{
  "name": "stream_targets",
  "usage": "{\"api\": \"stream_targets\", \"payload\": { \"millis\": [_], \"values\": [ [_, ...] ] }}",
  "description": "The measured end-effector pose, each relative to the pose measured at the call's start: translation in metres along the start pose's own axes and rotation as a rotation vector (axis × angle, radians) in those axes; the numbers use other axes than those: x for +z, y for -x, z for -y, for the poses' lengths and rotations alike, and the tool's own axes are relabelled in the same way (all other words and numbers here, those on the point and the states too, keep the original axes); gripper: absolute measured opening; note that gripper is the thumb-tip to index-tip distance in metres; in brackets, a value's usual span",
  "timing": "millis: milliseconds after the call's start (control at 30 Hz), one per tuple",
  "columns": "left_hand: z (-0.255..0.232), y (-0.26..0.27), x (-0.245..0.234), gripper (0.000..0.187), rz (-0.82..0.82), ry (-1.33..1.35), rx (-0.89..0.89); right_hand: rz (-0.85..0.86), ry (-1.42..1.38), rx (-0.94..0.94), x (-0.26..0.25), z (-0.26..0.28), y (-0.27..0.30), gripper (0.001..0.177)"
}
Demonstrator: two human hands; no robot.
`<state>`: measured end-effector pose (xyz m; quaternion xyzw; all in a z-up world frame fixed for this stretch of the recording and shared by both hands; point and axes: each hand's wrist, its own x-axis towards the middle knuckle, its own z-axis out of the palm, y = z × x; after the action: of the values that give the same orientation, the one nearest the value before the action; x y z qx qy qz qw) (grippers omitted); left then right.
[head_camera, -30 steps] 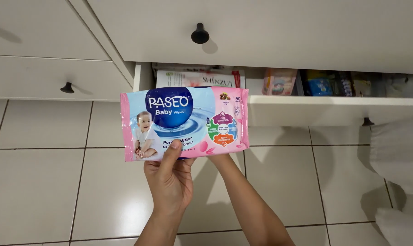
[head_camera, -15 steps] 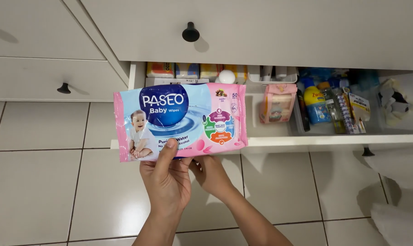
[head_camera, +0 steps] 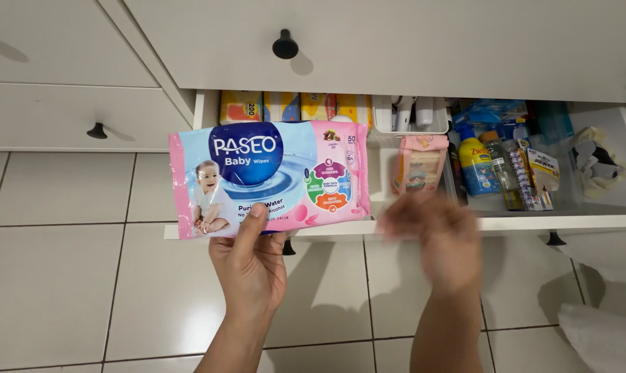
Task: The person takes items out of a woven handbag resting on a white dresser, including sunglasses, a pack of baby wipes, a white power bank, a printed wet-wipe pack, a small purple portable fan, and a pink zippered pouch, and places each item into trays inside an open drawer.
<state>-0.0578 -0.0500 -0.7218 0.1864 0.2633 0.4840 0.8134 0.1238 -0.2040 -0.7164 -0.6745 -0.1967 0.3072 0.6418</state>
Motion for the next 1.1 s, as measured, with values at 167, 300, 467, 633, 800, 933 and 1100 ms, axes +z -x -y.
{"api": "stream_targets", "payload": {
  "millis": [167, 300, 467, 633, 800, 933, 1100],
  "values": [
    [0.002, -0.007, 0.009, 0.036, 0.078, -0.04, 0.008, 0.098, -0.036, 0.001, 0.034, 0.03, -0.055, 0.062],
    [-0.017, -0.03, 0.008, 0.034, 0.085, -0.135, 0.056, 0.269, -0.174, 0.063, 0.055, 0.037, -0.072, 0.073],
    [-0.078, -0.087, 0.002, 0.047, 0.111, -1.033, 0.078, 0.28, -0.156, 0.278, 0.057, 0.029, -0.103, 0.057],
    [-0.071, -0.123, 0.001, 0.066, 0.161, -1.749, -0.133, 0.384, 0.147, 0.501, 0.071, -0.008, -0.13, 0.043],
    [-0.028, -0.141, -0.016, 0.051, 0.345, -2.253, 0.154, 0.392, 0.588, 0.458, 0.084, -0.037, -0.151, 0.05],
    [-0.014, -0.137, -0.023, 0.043, 0.317, -2.324, 0.107, 0.36, 0.912, 0.329, 0.086, -0.035, -0.147, 0.057],
    [-0.018, -0.118, -0.031, 0.072, 0.515, -2.409, 0.816, 0.421, 1.441, -0.235, 0.074, -0.016, -0.122, 0.067]
  ]
}}
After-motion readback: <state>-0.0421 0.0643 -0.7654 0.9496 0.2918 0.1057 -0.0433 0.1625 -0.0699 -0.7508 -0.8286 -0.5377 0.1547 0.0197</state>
